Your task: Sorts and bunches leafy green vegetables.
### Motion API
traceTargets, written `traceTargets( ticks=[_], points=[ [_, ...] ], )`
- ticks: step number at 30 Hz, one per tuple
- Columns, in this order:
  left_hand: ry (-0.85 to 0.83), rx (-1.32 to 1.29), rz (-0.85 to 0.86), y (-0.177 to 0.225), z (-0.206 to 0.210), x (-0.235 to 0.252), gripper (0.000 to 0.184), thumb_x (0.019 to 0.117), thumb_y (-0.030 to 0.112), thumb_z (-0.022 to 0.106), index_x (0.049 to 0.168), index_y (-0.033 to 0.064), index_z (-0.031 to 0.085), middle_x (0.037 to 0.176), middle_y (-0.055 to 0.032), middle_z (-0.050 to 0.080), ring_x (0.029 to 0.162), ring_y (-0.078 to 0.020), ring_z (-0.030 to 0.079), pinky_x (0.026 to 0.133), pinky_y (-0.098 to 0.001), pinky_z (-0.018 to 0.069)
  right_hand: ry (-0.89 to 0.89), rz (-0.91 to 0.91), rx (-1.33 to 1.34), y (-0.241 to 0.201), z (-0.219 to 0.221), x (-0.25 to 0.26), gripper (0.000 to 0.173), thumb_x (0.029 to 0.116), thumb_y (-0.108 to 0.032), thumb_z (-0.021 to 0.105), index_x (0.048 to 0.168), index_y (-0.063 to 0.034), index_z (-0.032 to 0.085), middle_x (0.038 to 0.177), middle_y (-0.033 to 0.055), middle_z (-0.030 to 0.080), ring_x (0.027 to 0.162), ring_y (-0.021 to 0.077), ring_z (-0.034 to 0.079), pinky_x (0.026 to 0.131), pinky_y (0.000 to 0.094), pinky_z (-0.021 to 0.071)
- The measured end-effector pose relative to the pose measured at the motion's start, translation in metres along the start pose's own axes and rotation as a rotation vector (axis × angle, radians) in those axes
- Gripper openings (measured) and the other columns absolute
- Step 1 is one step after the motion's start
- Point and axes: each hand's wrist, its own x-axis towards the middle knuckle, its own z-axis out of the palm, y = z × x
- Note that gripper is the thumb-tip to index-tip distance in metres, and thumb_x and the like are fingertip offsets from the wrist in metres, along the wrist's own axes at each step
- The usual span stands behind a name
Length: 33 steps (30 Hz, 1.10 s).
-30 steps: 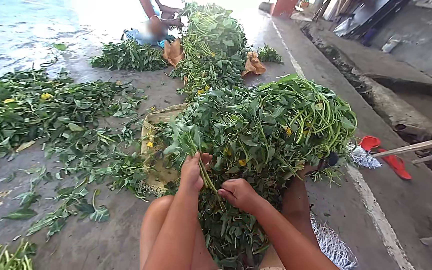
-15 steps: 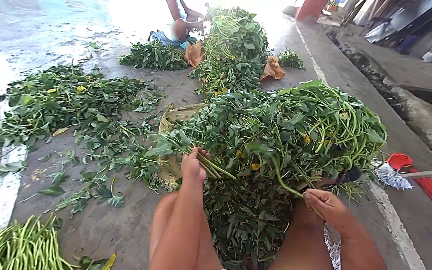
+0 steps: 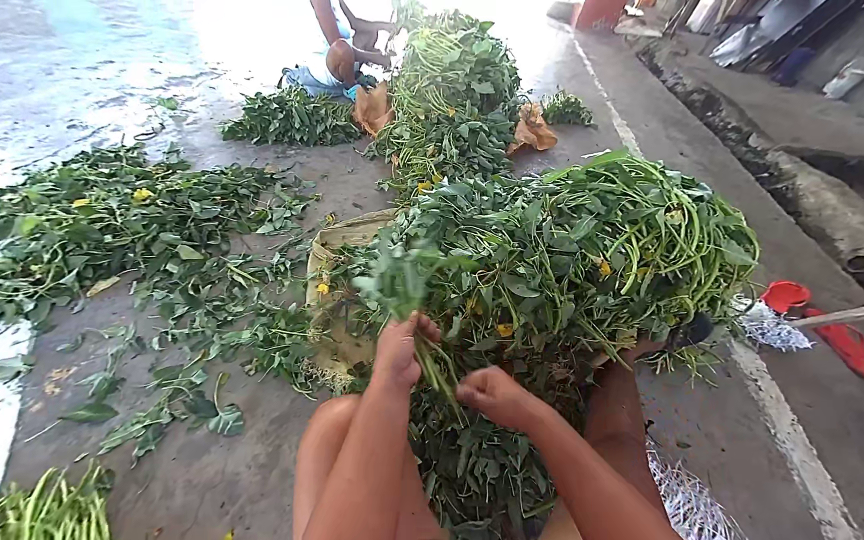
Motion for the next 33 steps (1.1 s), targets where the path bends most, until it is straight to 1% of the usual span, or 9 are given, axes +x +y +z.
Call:
traceTargets(
  ticks=[3,6,8,11,15,17,20,27,33],
  points=[
    [0.101,-0.069,0.099,0.010,0.000,0.011,0.012,0.1113,0.010,0.036,0.116,0.0028,0.044,0.076,-0.0021,0.055,0.059,-0.0089,0.060,0.059,-0.0240,0.0572,0.261,0.164,-0.129,0.003,-0.027,-0.016,0.039,0.1068,-0.021,0.051,0.105,0.0134,0.069,0.103,0.0279,0.068,0.101,0.0363,0.067,0.095,0.0519,0.0509],
    [0.053,-0.068,-0.005,0.008,0.004,0.008,0.014,0.1119,0.012,0.035,0.119,0.0029,0.044,0.081,-0.0042,0.061,0.067,-0.0103,0.065,0.065,-0.0257,0.0595,0.826,0.288,-0.133,0.024,-0.082,-0.009,0.036,0.1078,-0.016,0.047,0.129,0.0090,0.062,0.130,0.0286,0.062,0.123,0.0373,0.060,0.108,0.0489,0.0452],
    [0.024,-0.020,-0.050,0.004,0.008,0.005,0.016,0.1118,0.013,0.037,0.122,0.0024,0.043,0.082,-0.0050,0.063,0.067,-0.0105,0.066,0.063,-0.0264,0.0589,0.846,0.444,-0.236,0.045,-0.114,0.003,0.040,0.1060,-0.016,0.051,0.141,0.0032,0.055,0.140,0.0275,0.056,0.131,0.0405,0.055,0.112,0.0543,0.0414],
    [0.014,0.041,-0.058,0.000,0.014,0.005,0.006,0.1097,0.010,0.043,0.114,0.0061,0.043,0.068,0.0000,0.052,0.053,-0.0081,0.057,0.056,-0.0254,0.0571,0.726,0.564,-0.219,0.035,-0.144,0.006,0.039,0.1011,-0.018,0.061,0.135,0.0010,0.061,0.133,0.0238,0.063,0.127,0.0389,0.059,0.108,0.0585,0.0424],
    [0.031,0.042,-0.067,-0.002,0.018,0.008,0.010,0.1088,0.011,0.045,0.099,0.0108,0.043,0.057,0.0060,0.035,0.042,-0.0052,0.040,0.049,-0.0217,0.0521,1.030,0.306,0.136,0.027,-0.160,-0.004,0.033,0.1040,-0.018,0.060,0.131,0.0021,0.059,0.127,0.0211,0.061,0.108,0.0286,0.063,0.090,0.0446,0.0537],
    [0.022,0.025,-0.091,-0.005,0.016,0.010,0.015,0.1092,0.012,0.042,0.098,0.0083,0.051,0.056,0.0058,0.037,0.042,-0.0054,0.042,0.048,-0.0213,0.0516,1.058,0.339,0.167,0.035,-0.165,-0.009,0.037,0.1032,-0.013,0.060,0.135,0.0041,0.056,0.140,0.0273,0.052,0.121,0.0356,0.058,0.098,0.0488,0.0506],
    [-0.050,-0.004,-0.106,-0.003,0.019,0.012,0.021,0.1089,0.008,0.035,0.104,0.0052,0.055,0.064,0.0030,0.047,0.050,-0.0073,0.051,0.054,-0.0228,0.0539,1.200,0.205,0.310,0.016,-0.163,-0.012,0.040,0.1033,-0.008,0.058,0.140,0.0033,0.049,0.137,0.0227,0.052,0.105,0.0254,0.063,0.085,0.0374,0.0556],
    [-0.024,0.031,-0.043,-0.008,0.023,0.005,0.011,0.1089,0.003,0.038,0.108,0.0039,0.049,0.074,-0.0005,0.057,0.054,-0.0053,0.054,0.052,-0.0191,0.0502,1.022,0.171,0.341,-0.014,-0.137,-0.005,0.033,0.1098,-0.022,0.047,0.131,0.0000,0.061,0.104,0.0069,0.062,0.084,0.0083,0.053,0.077,0.0269,0.0449],
    [0.021,0.061,0.028,-0.007,0.022,0.008,0.019,0.1094,0.003,0.038,0.125,-0.0038,0.046,0.089,-0.0074,0.062,0.069,-0.0091,0.063,0.066,-0.0223,0.0552,0.695,-0.086,0.218,-0.016,-0.027,0.015,0.033,0.1012,0.000,0.053,0.132,0.0088,0.061,0.128,0.0190,0.066,0.109,0.0159,0.066,0.095,0.0303,0.0533]
  ],
)
